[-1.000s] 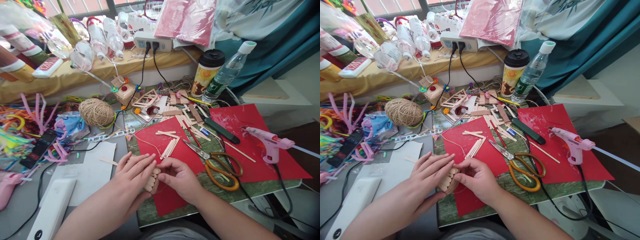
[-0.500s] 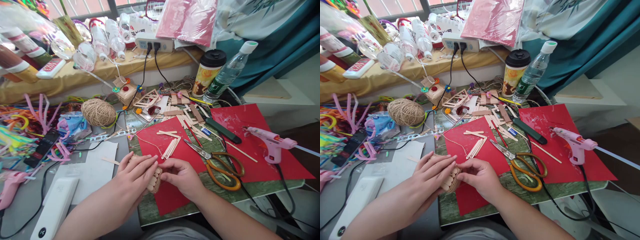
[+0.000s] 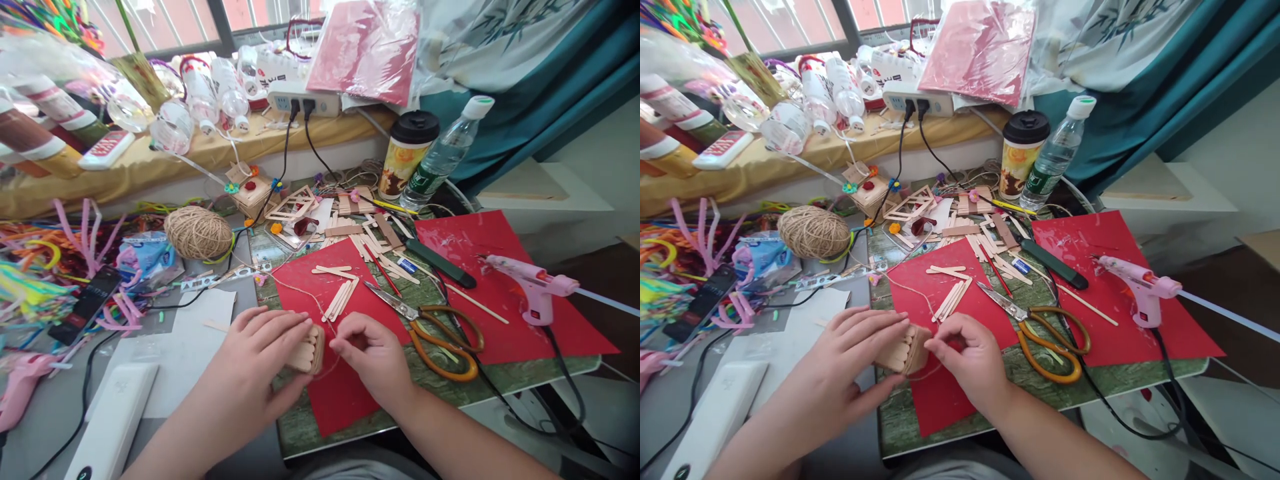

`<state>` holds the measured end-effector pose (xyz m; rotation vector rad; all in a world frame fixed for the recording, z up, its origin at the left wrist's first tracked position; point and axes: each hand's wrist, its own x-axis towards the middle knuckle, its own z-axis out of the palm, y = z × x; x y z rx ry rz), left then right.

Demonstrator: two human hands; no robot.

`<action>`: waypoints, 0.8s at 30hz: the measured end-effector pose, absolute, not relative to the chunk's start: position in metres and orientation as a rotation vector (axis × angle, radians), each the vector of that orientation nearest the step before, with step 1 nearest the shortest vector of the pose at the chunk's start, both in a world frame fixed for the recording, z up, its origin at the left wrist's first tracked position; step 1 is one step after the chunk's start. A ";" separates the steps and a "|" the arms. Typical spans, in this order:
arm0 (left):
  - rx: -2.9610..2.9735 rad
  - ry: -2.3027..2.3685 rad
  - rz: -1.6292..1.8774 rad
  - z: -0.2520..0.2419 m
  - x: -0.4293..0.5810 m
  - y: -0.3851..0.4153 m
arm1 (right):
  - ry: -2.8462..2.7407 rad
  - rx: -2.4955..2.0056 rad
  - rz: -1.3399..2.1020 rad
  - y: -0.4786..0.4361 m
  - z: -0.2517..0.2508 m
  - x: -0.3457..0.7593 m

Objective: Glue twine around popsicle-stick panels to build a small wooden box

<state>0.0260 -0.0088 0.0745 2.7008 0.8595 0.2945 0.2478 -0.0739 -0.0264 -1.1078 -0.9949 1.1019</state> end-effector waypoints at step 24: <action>2.755 0.850 0.516 0.074 0.034 -0.012 | -1.440 -1.084 0.762 -0.078 -0.025 0.240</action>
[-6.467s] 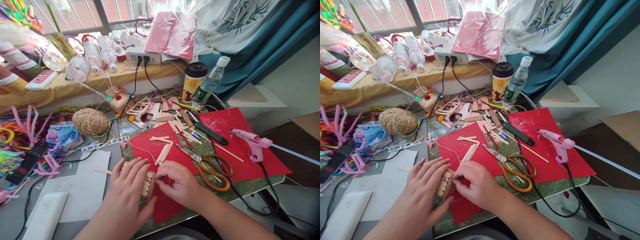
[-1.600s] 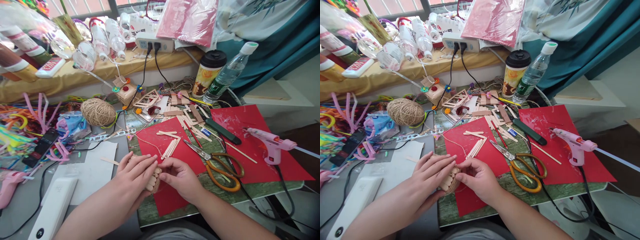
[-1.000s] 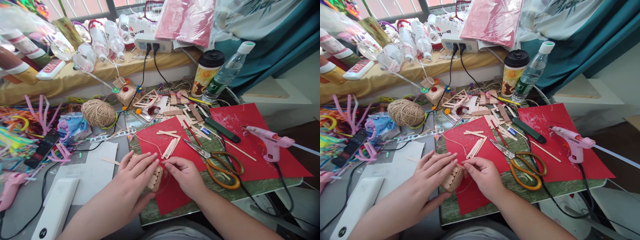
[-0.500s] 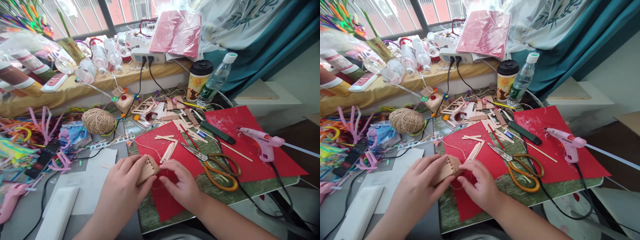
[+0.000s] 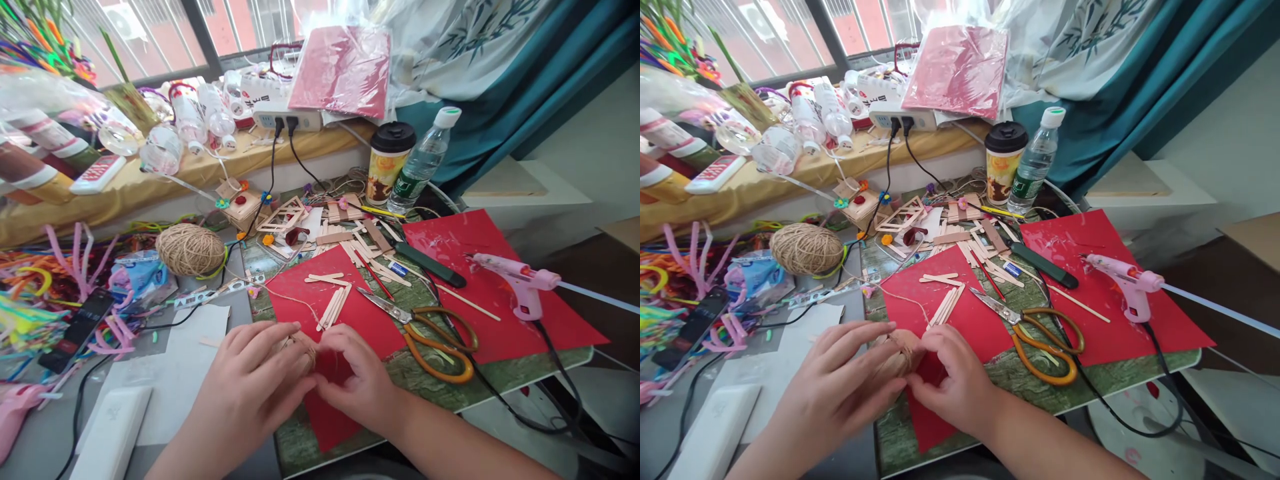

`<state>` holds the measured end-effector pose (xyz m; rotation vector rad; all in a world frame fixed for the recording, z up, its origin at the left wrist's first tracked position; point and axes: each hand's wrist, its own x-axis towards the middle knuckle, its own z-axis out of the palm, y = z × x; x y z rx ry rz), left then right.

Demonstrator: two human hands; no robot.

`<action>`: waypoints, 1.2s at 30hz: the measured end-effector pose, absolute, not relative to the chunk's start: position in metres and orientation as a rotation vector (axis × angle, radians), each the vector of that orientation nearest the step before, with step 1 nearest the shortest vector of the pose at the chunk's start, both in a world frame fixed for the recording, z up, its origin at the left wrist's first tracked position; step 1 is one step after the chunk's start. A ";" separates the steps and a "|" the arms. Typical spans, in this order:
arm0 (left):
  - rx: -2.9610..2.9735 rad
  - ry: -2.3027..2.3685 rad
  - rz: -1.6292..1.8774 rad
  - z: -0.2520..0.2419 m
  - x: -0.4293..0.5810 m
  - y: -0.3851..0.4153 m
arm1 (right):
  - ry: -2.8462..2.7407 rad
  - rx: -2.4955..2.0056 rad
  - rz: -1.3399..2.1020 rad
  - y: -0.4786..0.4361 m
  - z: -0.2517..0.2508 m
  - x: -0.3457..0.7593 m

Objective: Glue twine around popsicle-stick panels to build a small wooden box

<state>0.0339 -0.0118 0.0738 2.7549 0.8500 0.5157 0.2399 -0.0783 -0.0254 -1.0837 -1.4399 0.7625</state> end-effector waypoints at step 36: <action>2.537 0.789 0.784 0.071 0.030 -0.006 | -1.582 -1.030 0.886 -0.075 -0.017 0.244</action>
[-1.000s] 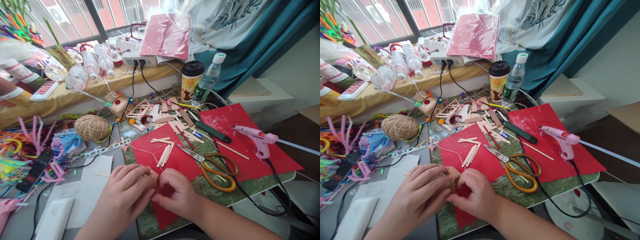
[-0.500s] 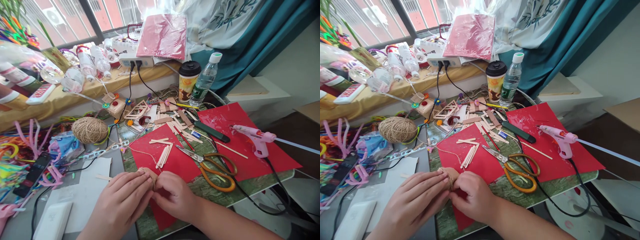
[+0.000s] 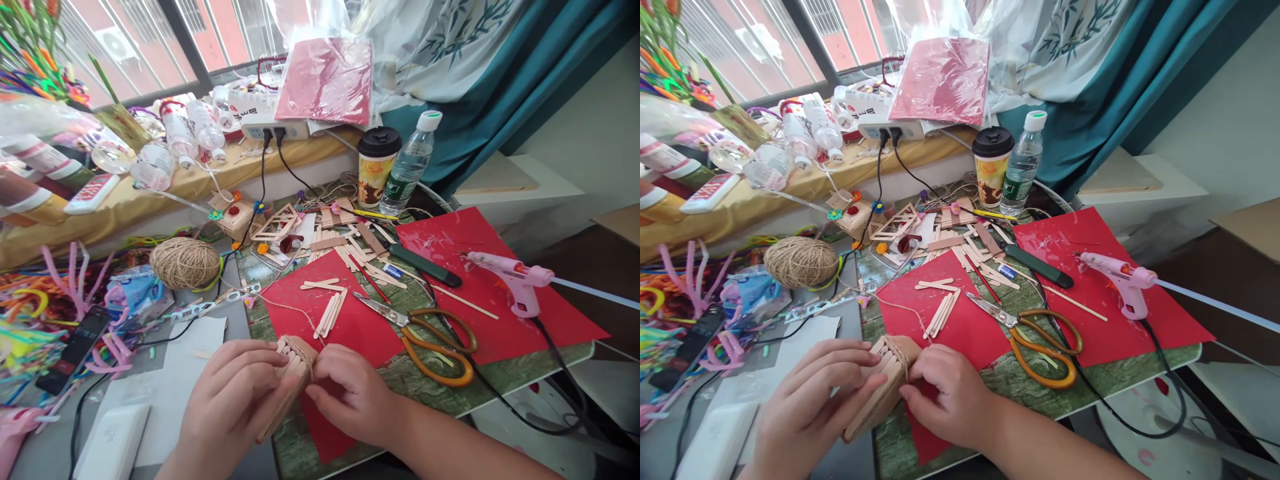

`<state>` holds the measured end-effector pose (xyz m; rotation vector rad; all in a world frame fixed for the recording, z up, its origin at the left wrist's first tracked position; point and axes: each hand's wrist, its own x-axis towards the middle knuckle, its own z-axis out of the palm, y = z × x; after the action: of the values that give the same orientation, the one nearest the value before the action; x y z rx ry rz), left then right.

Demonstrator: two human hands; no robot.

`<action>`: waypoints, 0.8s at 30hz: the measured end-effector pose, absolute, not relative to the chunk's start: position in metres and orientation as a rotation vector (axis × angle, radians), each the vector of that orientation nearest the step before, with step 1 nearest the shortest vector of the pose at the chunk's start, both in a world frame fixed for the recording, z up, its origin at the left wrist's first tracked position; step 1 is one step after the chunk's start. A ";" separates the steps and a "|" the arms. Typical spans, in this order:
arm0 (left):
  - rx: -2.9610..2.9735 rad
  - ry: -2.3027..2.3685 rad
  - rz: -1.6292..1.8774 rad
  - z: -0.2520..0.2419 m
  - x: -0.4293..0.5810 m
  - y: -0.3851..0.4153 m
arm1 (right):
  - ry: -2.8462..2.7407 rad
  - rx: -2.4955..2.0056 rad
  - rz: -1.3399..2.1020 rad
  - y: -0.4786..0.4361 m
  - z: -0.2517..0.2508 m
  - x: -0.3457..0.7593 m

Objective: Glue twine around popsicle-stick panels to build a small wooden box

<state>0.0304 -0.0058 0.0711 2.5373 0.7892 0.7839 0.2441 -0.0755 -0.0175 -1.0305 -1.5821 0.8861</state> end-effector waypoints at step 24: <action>2.728 0.707 0.476 0.070 0.041 -0.005 | -1.405 -1.096 0.801 -0.085 -0.015 0.243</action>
<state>0.0411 -0.0052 0.0704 2.7277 0.7075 0.4760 0.2430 -0.0849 -0.0146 -1.0965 -1.4045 0.8012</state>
